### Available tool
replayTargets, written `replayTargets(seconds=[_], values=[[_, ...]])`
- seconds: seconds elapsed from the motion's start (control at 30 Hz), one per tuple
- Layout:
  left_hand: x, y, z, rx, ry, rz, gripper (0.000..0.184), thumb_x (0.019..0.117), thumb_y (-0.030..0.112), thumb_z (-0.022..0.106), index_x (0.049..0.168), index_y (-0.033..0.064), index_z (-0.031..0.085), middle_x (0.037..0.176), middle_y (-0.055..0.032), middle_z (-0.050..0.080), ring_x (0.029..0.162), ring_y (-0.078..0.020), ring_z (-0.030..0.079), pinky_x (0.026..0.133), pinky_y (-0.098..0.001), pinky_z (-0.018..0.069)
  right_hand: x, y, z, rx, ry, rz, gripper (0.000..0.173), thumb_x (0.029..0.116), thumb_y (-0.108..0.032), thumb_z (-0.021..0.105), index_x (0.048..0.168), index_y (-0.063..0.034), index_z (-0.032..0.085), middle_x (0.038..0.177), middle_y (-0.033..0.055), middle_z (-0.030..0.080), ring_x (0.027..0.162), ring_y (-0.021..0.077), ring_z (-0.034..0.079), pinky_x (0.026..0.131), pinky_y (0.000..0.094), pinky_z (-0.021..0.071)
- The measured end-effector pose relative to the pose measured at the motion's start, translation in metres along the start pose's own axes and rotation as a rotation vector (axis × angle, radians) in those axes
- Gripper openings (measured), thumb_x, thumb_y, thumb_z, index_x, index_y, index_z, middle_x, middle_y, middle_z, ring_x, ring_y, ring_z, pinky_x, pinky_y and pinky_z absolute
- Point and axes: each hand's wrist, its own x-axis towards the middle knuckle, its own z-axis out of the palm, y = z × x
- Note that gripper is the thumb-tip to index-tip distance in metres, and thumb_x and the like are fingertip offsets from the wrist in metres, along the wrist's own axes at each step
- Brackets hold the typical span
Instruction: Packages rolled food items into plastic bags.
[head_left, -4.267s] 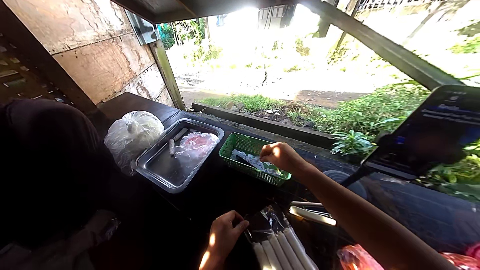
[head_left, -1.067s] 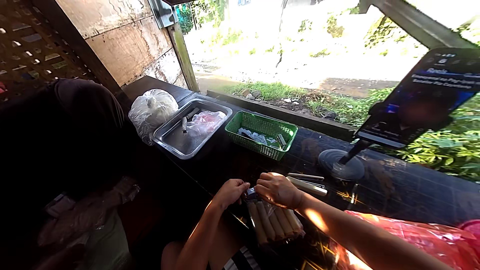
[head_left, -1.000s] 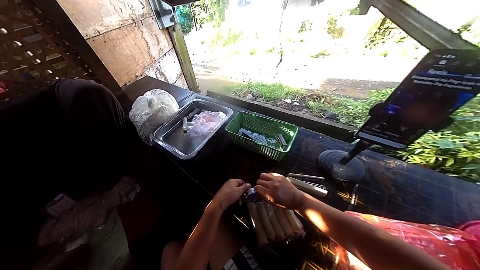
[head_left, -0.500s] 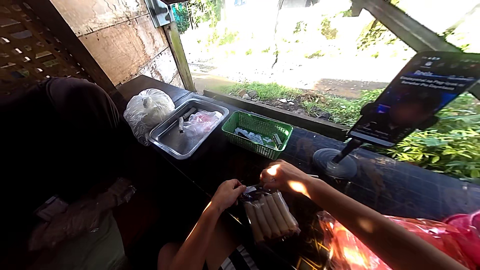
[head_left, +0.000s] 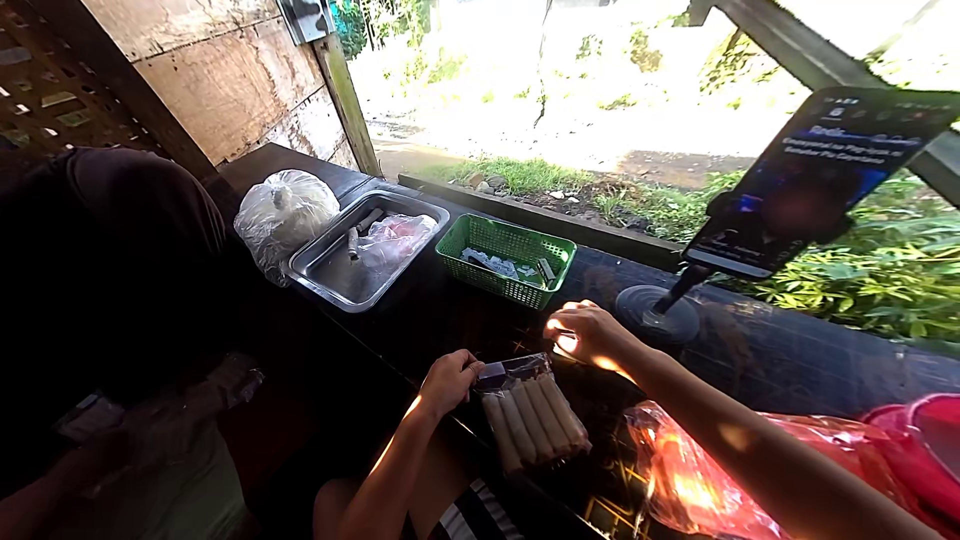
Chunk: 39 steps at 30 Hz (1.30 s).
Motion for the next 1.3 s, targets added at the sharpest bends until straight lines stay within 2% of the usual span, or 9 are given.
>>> replayTargets(seconds=[0.17, 0.33, 0.5, 0.63, 0.73, 0.83, 1.0, 1.17, 1.3], values=[[-0.003, 0.001, 0.002, 0.052, 0.029, 0.005, 0.032, 0.1108, 0.026, 0.047, 0.116, -0.0016, 0.062, 0.087, -0.0088, 0.059, 0.064, -0.0134, 0.054, 0.067, -0.03, 0.0501, 0.022, -0.025, -0.008, 0.121, -0.447, 0.256, 0.034, 0.0998, -0.025, 0.068, 0.122, -0.0004, 0.07, 0.112, 0.019, 0.071, 0.115, 0.0386, 0.062, 0.109, 0.0594, 0.0351], [-0.003, 0.0, 0.004, 0.073, 0.041, 0.02, 0.032, 0.1111, 0.026, 0.046, 0.116, -0.0015, 0.061, 0.088, -0.0103, 0.06, 0.066, -0.0158, 0.057, 0.069, -0.0323, 0.0514, 0.037, -0.033, -0.008, 0.102, -0.62, 0.353, 0.03, 0.097, -0.014, 0.07, 0.123, -0.0005, 0.069, 0.113, 0.0218, 0.07, 0.113, 0.0379, 0.062, 0.109, 0.0604, 0.0327], [-0.008, -0.001, 0.008, 0.142, 0.119, 0.11, 0.03, 0.1102, 0.023, 0.048, 0.116, -0.0028, 0.063, 0.099, -0.0159, 0.063, 0.076, -0.0216, 0.063, 0.076, -0.0368, 0.0538, 0.036, -0.023, -0.009, 0.153, -0.561, 0.329, 0.024, 0.0957, -0.01, 0.071, 0.116, 0.0012, 0.071, 0.106, 0.0219, 0.071, 0.104, 0.0365, 0.065, 0.097, 0.0567, 0.0452], [-0.013, -0.016, 0.019, 0.242, 0.295, 0.372, 0.026, 0.1058, 0.014, 0.055, 0.109, -0.008, 0.067, 0.105, -0.0217, 0.069, 0.092, -0.0287, 0.069, 0.085, -0.0399, 0.0549, 0.024, -0.024, -0.01, 0.094, -0.521, 0.181, 0.024, 0.0937, -0.004, 0.07, 0.117, 0.0019, 0.073, 0.108, 0.0223, 0.072, 0.111, 0.0414, 0.063, 0.107, 0.0589, 0.0365], [-0.005, -0.035, 0.028, 0.339, 0.471, 0.639, 0.019, 0.1005, 0.009, 0.061, 0.1, -0.0084, 0.07, 0.096, -0.0219, 0.071, 0.085, -0.0325, 0.073, 0.077, -0.0419, 0.0597, 0.007, -0.01, 0.0, 0.045, -0.327, -0.056, 0.015, 0.0917, -0.001, 0.067, 0.104, 0.0006, 0.076, 0.095, 0.0204, 0.073, 0.098, 0.042, 0.067, 0.094, 0.0597, 0.0444], [0.002, -0.049, 0.031, 0.496, 0.594, 0.827, 0.017, 0.0988, 0.008, 0.061, 0.096, -0.0056, 0.071, 0.086, -0.0183, 0.07, 0.072, -0.0294, 0.073, 0.065, -0.0379, 0.0606, -0.005, -0.008, -0.002, -0.1, -0.254, -0.125, 0.018, 0.0958, 0.004, 0.057, 0.101, 0.0012, 0.075, 0.092, 0.0216, 0.071, 0.096, 0.0425, 0.067, 0.094, 0.0575, 0.0467], [0.005, -0.051, 0.03, 0.562, 0.626, 0.865, 0.018, 0.0992, 0.009, 0.06, 0.094, -0.0041, 0.071, 0.082, -0.0163, 0.069, 0.068, -0.0271, 0.072, 0.062, -0.0358, 0.0601, -0.019, 0.0, 0.009, -0.039, 0.16, -0.191, 0.013, 0.0837, -0.001, 0.062, 0.088, -0.0011, 0.073, 0.086, 0.0168, 0.071, 0.083, 0.038, 0.068, 0.076, 0.0539, 0.0516], [0.003, -0.046, 0.027, 0.439, 0.562, 0.793, 0.016, 0.0981, 0.008, 0.063, 0.097, -0.0053, 0.071, 0.089, -0.0183, 0.072, 0.076, -0.0288, 0.074, 0.068, -0.0393, 0.0606, -0.006, -0.014, 0.006, 0.086, -0.139, -0.019, 0.028, 0.0928, -0.024, 0.072, 0.11, -0.0014, 0.074, 0.102, 0.0172, 0.074, 0.105, 0.0386, 0.066, 0.094, 0.0581, 0.0457], [-0.001, -0.042, 0.026, 0.369, 0.512, 0.738, 0.016, 0.0985, 0.007, 0.062, 0.097, -0.0064, 0.071, 0.093, -0.02, 0.072, 0.081, -0.03, 0.074, 0.072, -0.04, 0.0604, 0.01, -0.023, 0.001, 0.18, -0.353, 0.178, 0.017, 0.0935, -0.009, 0.071, 0.107, 0.0007, 0.076, 0.101, 0.0189, 0.074, 0.106, 0.0377, 0.065, 0.103, 0.0551, 0.0406]])
